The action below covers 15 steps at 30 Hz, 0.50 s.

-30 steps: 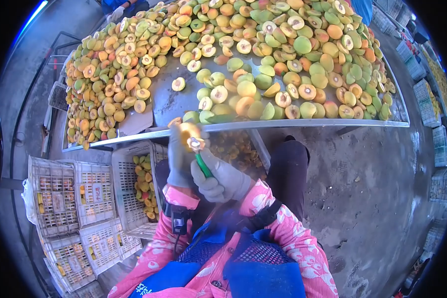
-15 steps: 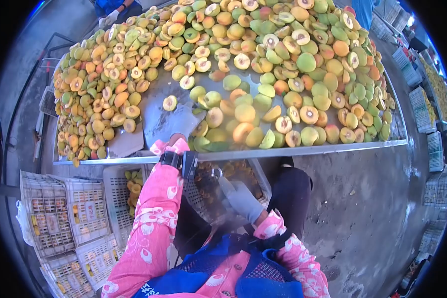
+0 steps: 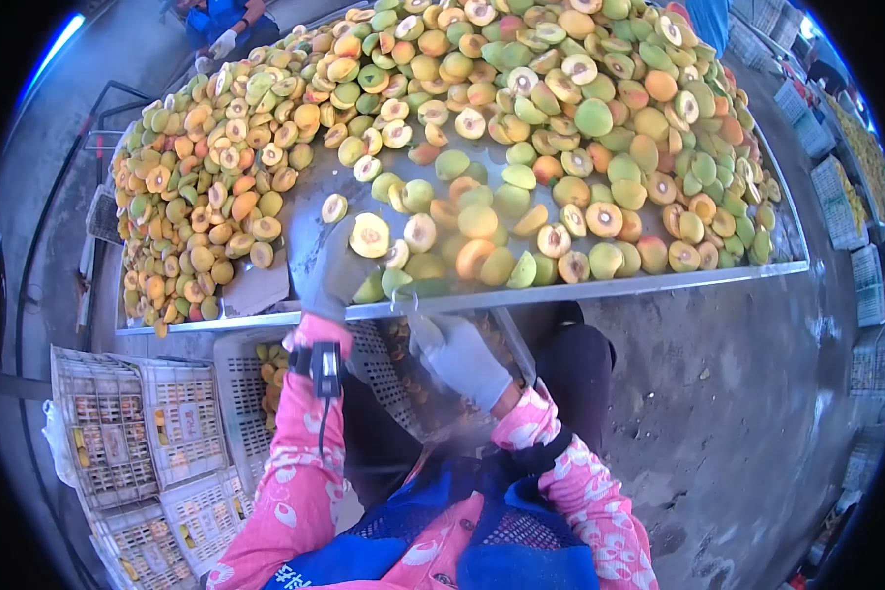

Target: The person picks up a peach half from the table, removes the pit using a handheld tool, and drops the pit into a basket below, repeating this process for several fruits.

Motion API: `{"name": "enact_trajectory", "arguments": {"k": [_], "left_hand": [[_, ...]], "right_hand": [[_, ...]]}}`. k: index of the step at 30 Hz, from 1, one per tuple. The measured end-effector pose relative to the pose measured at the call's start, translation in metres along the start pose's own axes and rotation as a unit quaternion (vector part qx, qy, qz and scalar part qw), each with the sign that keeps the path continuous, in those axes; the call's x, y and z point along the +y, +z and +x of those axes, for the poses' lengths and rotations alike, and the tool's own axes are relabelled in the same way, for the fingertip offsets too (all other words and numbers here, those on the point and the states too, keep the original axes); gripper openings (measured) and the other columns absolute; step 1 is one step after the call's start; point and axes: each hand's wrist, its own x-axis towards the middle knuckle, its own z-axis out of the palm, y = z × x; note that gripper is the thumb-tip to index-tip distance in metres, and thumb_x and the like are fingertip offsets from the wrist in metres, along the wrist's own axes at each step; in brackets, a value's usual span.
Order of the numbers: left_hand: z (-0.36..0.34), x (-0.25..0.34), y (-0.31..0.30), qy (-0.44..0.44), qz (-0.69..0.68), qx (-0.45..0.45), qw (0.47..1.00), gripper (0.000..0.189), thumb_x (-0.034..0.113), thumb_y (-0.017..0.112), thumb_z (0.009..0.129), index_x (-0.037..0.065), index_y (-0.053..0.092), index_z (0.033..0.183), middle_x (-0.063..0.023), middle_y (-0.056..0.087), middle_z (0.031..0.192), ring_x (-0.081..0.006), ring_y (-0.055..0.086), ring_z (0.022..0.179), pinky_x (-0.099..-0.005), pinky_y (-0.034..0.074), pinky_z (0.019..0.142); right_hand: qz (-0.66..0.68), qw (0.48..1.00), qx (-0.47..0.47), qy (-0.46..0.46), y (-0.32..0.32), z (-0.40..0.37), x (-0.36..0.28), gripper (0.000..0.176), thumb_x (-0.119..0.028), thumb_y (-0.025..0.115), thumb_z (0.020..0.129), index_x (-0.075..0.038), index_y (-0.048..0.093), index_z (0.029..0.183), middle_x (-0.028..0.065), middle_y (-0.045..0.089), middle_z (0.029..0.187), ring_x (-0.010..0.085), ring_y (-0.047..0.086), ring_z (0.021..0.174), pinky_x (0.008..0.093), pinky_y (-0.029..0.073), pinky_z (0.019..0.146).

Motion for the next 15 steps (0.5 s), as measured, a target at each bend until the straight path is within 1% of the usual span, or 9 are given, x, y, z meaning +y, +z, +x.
{"name": "enact_trajectory", "arguments": {"k": [1,3,4,5,6,7,8,10,15], "left_hand": [[-0.012,0.020,0.005,0.000,0.000,-0.002,1.000,0.041,0.003,0.075,0.070,-0.001,0.056,0.106,-0.0144,0.065,0.093,-0.0247,0.064,0.086,-0.0348,0.052,0.074],[-0.034,0.049,0.013,-0.083,-0.181,0.035,0.979,0.043,0.004,0.077,0.070,-0.001,0.057,0.108,-0.0118,0.064,0.092,-0.0217,0.063,0.085,-0.0337,0.052,0.074],[-0.043,0.069,0.008,-0.040,-0.084,0.017,0.995,0.036,0.016,0.065,0.086,-0.002,0.056,0.117,-0.0102,0.066,0.100,-0.0199,0.064,0.089,-0.0333,0.053,0.078],[-0.050,0.086,0.009,-0.038,-0.087,0.017,0.995,0.036,0.016,0.065,0.086,-0.002,0.056,0.117,-0.0102,0.066,0.100,-0.0199,0.064,0.089,-0.0333,0.053,0.078],[-0.056,0.103,0.014,-0.144,-0.375,0.049,0.914,0.039,0.026,0.060,0.090,-0.002,0.056,0.117,-0.0110,0.066,0.100,-0.0214,0.065,0.087,-0.0327,0.053,0.077],[-0.061,0.115,0.020,-0.236,-0.624,0.075,0.741,0.046,0.037,0.055,0.094,-0.003,0.056,0.116,-0.0118,0.066,0.099,-0.0230,0.065,0.086,-0.0321,0.054,0.075],[-0.064,0.123,0.025,-0.210,-0.528,0.118,0.814,0.059,0.052,0.043,0.096,-0.003,0.057,0.114,-0.0127,0.065,0.097,-0.0237,0.065,0.082,-0.0312,0.054,0.074],[-0.069,0.142,0.020,-0.192,-0.510,0.113,0.831,0.058,0.051,0.043,0.096,-0.003,0.058,0.113,-0.0127,0.065,0.097,-0.0226,0.065,0.083,-0.0309,0.054,0.074],[-0.076,0.166,0.007,-0.148,-0.366,0.100,0.913,0.055,0.048,0.042,0.098,-0.003,0.059,0.110,-0.0130,0.065,0.097,-0.0201,0.065,0.084,-0.0306,0.055,0.072]], "right_hand": [[0.001,1.000,0.001,0.001,0.002,-0.002,-0.004,0.037,-0.031,0.051,0.098,-0.002,0.059,0.075,-0.0006,0.052,0.059,0.0068,0.045,0.053,0.0243,0.038,0.048],[0.013,0.998,0.024,-0.053,0.010,-0.008,-0.016,0.031,-0.026,0.053,0.097,-0.001,0.061,0.081,-0.0002,0.053,0.061,0.0074,0.046,0.054,0.0255,0.039,0.050],[-0.048,0.996,0.045,-0.061,0.012,-0.012,-0.020,0.029,-0.025,0.053,0.097,0.000,0.063,0.086,0.0015,0.055,0.063,0.0086,0.047,0.057,0.0275,0.040,0.052],[-0.049,0.996,0.047,-0.062,0.014,-0.015,-0.019,0.029,-0.025,0.053,0.097,0.000,0.063,0.086,0.0015,0.055,0.063,0.0086,0.047,0.057,0.0275,0.040,0.052],[-0.067,0.993,0.053,-0.085,0.015,-0.018,-0.017,0.029,-0.025,0.052,0.097,0.000,0.063,0.087,0.0022,0.055,0.064,0.0094,0.048,0.057,0.0285,0.041,0.052],[-0.085,0.989,0.058,-0.108,0.017,-0.020,-0.015,0.030,-0.025,0.051,0.098,0.000,0.062,0.087,0.0029,0.056,0.065,0.0102,0.048,0.058,0.0294,0.041,0.053],[-0.085,0.988,0.060,-0.111,0.020,-0.022,-0.011,0.030,-0.025,0.051,0.098,0.000,0.062,0.087,0.0029,0.056,0.065,0.0102,0.048,0.058,0.0294,0.041,0.053],[-0.106,0.966,0.107,-0.209,0.028,-0.027,-0.005,0.032,-0.026,0.048,0.099,0.000,0.061,0.085,0.0024,0.054,0.064,0.0106,0.048,0.058,0.0299,0.041,0.053],[0.007,0.964,0.123,-0.235,0.047,-0.038,-0.005,0.035,-0.028,0.046,0.100,0.000,0.059,0.082,0.0012,0.050,0.060,0.0089,0.044,0.056,0.0286,0.038,0.051]]}}
